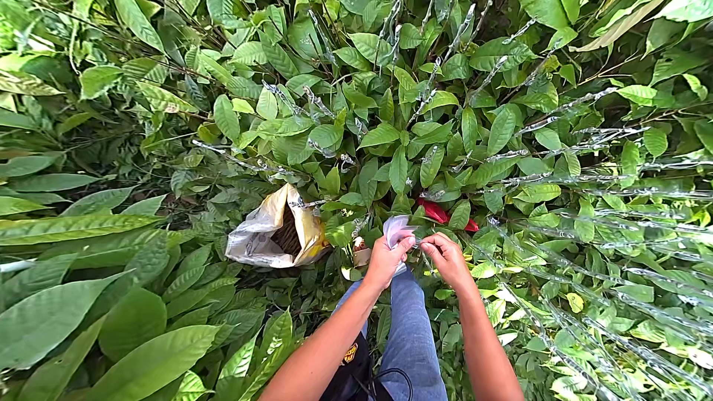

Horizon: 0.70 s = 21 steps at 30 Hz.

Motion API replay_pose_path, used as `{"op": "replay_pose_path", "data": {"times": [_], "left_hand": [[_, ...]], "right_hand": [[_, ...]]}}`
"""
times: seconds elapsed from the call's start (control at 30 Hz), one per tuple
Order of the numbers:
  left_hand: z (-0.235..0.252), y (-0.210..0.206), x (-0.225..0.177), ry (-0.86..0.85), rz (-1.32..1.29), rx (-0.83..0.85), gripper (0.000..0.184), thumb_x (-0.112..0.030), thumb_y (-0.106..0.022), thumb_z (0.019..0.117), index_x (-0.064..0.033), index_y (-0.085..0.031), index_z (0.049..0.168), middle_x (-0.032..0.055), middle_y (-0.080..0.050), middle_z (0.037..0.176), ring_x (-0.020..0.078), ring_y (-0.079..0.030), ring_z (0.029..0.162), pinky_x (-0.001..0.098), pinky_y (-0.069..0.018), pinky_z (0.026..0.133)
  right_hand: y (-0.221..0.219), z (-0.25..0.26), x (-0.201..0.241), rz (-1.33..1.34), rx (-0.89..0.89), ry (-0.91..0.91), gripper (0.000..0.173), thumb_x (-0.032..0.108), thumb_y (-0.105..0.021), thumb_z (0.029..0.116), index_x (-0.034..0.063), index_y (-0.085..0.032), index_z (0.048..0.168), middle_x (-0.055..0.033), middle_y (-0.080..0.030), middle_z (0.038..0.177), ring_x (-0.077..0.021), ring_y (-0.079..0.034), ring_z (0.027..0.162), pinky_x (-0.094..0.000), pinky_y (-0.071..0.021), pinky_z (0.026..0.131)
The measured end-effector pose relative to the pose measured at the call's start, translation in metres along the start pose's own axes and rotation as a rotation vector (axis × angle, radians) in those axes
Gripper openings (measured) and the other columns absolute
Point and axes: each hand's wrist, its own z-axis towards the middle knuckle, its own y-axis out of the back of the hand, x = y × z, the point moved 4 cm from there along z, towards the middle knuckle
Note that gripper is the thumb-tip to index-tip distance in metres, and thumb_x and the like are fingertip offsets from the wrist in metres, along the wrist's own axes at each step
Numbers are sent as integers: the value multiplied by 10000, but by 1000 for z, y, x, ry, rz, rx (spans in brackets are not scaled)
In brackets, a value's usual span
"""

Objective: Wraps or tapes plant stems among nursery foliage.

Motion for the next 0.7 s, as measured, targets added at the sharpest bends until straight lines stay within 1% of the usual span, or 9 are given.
{"op": "replay_pose_path", "data": {"times": [0.07,0.1,0.13,0.17,0.23,0.3,0.43,0.57,0.7], "left_hand": [[1,-3,-1,6,-29,-42,46,15,-634,948,-29,-647,952,-37,-657,757,17,-539,565,170,-481,560],[1,-4,-1,7,-43,-46,44,10,-629,952,-33,-634,946,-38,-643,738,17,-533,556,170,-479,556],[2,-5,-2,5,-56,-40,36,1,-620,960,-33,-622,951,-37,-629,731,17,-528,551,168,-478,552],[2,-4,-3,-4,-61,-26,28,-8,-607,966,-35,-612,962,-36,-622,740,16,-527,554,165,-478,552],[3,-1,-4,-13,-65,-8,23,-26,-591,977,-32,-605,994,-33,-617,766,18,-527,563,166,-482,557],[2,3,-4,2,-72,-18,24,-29,-580,987,-30,-598,1003,-31,-613,764,21,-523,557,169,-481,554],[-3,10,3,37,-82,-55,33,-33,-579,990,-25,-596,1018,-26,-615,766,24,-526,558,171,-484,554],[-9,15,10,70,-97,-70,35,-27,-573,989,-31,-598,1012,-31,-602,759,23,-515,555,170,-478,552],[-9,21,10,75,-110,-84,44,-35,-579,986,-30,-599,1024,-31,-604,772,23,-516,563,172,-478,557]], "right_hand": [[8,3,5,-3,-28,-3,224,173,-596,1018,-18,-708,1051,-51,-698,926,-2,-618,802,-178,-515,765],[17,7,10,-52,-54,2,226,180,-599,1019,-12,-716,1046,-49,-706,914,-8,-624,791,-187,-520,760],[30,12,16,-141,-90,2,234,191,-597,1021,1,-732,1043,-61,-721,924,-50,-647,803,-240,-537,775],[47,20,23,-255,-133,-5,242,199,-594,1027,15,-749,1049,-90,-740,957,-132,-687,842,-343,-564,807],[88,44,40,-488,-202,-63,246,200,-590,1041,27,-756,1094,-166,-742,1048,-324,-716,953,-572,-550,856],[124,77,55,-713,-237,-159,267,215,-569,1061,30,-743,1141,-223,-719,1130,-441,-687,1043,-673,-500,870],[151,136,74,-1036,-149,-373,307,235,-521,1075,29,-714,1194,-261,-686,1217,-496,-648,1124,-694,-485,869],[145,165,85,-1180,-51,-517,320,246,-517,1066,3,-705,1157,-299,-675,1198,-515,-650,1111,-706,-496,831],[136,187,87,-1266,28,-603,336,261,-562,1041,-44,-697,1084,-316,-677,1157,-521,-649,1104,-700,-496,823]]}}
